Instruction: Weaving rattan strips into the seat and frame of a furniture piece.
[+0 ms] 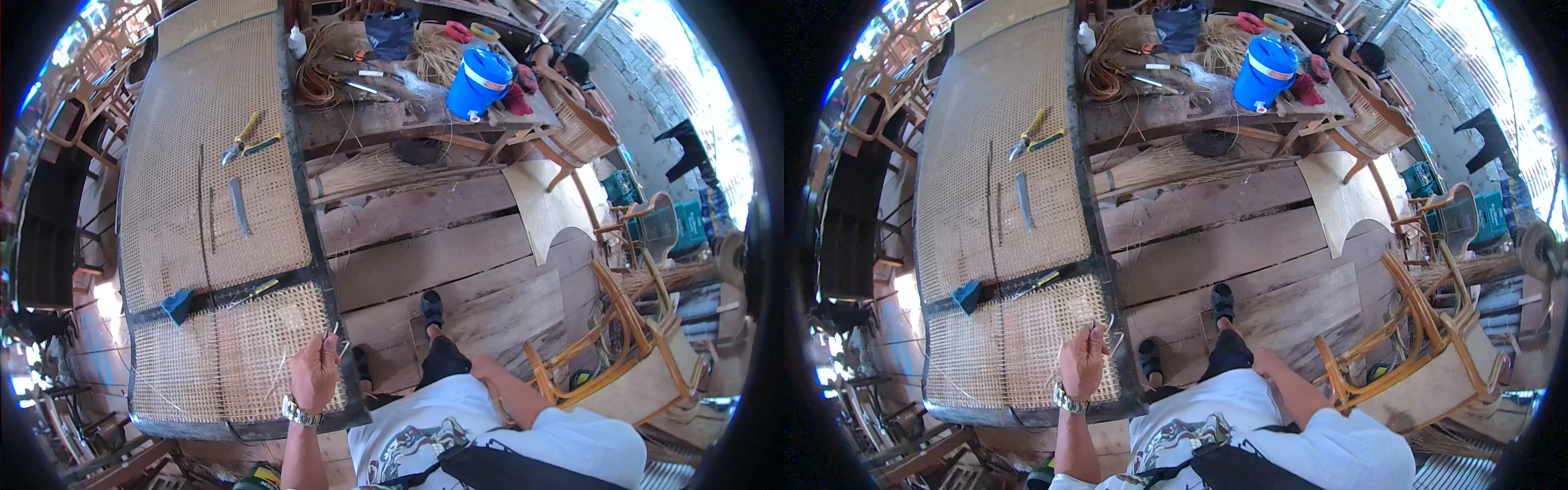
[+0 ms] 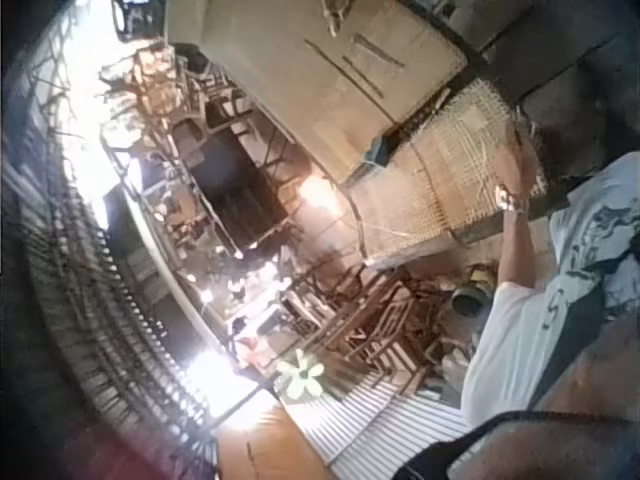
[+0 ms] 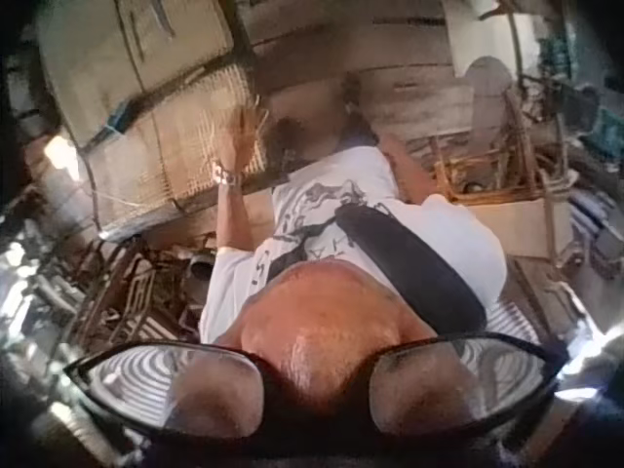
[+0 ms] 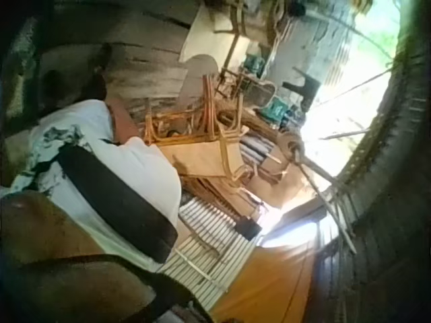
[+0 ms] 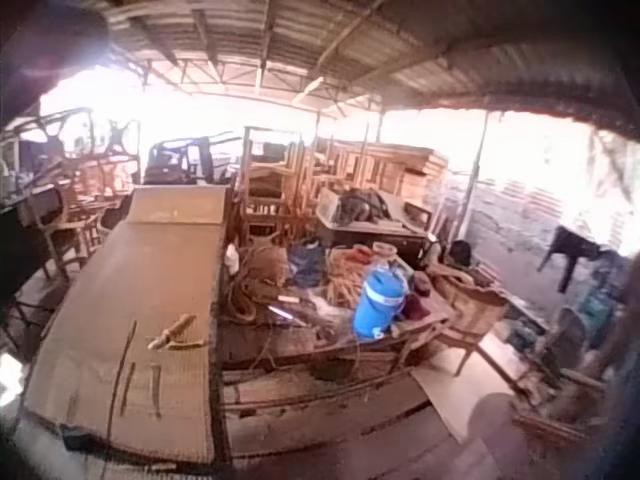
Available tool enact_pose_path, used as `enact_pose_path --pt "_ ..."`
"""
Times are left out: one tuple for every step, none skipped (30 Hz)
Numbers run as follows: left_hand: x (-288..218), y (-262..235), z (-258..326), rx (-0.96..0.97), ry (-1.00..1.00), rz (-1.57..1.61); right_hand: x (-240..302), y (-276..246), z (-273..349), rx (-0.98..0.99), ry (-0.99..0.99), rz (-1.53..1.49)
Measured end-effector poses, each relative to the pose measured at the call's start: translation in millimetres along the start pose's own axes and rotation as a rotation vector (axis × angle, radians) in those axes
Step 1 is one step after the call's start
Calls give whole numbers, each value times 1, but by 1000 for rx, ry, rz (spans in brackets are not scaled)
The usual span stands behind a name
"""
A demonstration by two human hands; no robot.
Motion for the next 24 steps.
enact_pose_path --pt "-12 5 11 4 24 -43 -2 -11 7 94 -36 37" --pt "-24 10 14 -1 55 -88 -6 -23 6 177 -76 76" --pt "-8 18 -39 -36 106 -107 24 -72 -61 122 -101 53" --pt "-8 38 -34 -64 24 -81 -1 -91 -82 78 -114 11" --pt "-5 59 -27 -93 -58 -54 -25 -108 -101 35 -126 -31" --pt "4 77 -10 -126 -166 2 -40 -120 -107 44 -150 -8" --pt "-5 85 -12 -155 -179 -6 -48 -146 -120 39 -135 -220" --pt "-10 94 -13 -163 -249 -32 -58 -171 -133 38 -118 -432" --pt "-16 104 -11 -164 -322 -57 -64 -194 -140 44 -139 -415" --pt "-15 115 -9 -211 -381 -20 -67 -218 -143 110 -96 -519" --pt "-19 125 -10 -231 -396 -31 -69 -232 -149 178 -49 -623" --pt "-25 138 -17 -214 -397 -48 -80 -238 -163 181 -54 -621" --pt "-29 147 -26 -202 -399 -68 -89 -249 -185 114 -47 -612" --pt "-32 155 -36 -188 -363 -66 -91 -259 -203 47 -41 -605" --pt "-37 159 -48 -193 -364 -71 -89 -269 -212 50 -48 -605" --pt "-41 163 -63 -181 -362 -56 -85 -278 -222 39 -34 -425" --pt "-44 166 -81 -167 -358 -41 -81 -284 -230 26 -18 -247" --pt "-47 165 -101 -190 -338 -26 -76 -289 -239 22 -17 -251" --pt "-45 165 -124 -185 -329 -23 -64 -295 -245 -33 -71 -186" --pt "-44 163 -152 -194 -274 -26 -54 -301 -251 -89 -120 -122" --pt "-40 160 -179 -205 -224 -28 -42 -309 -256 -93 -111 -125" --pt "-38 155 -210 -227 -163 -40 -27 -316 -255 -32 -81 -259" --pt "-36 149 -244 -246 -99 -49 -11 -321 -252 27 -47 -397" --pt "-38 142 -281 -250 -59 -16 7 -331 -243 21 -54 -461"
Point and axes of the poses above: each hand's wrist, its own z-axis away from the middle knuckle, its own y-axis out of the palm, x = y × z, the point moved 8 cm from there along -z, towards the middle knuckle, and after that the axes turned 15 degrees about y, right-handed, at the moved point
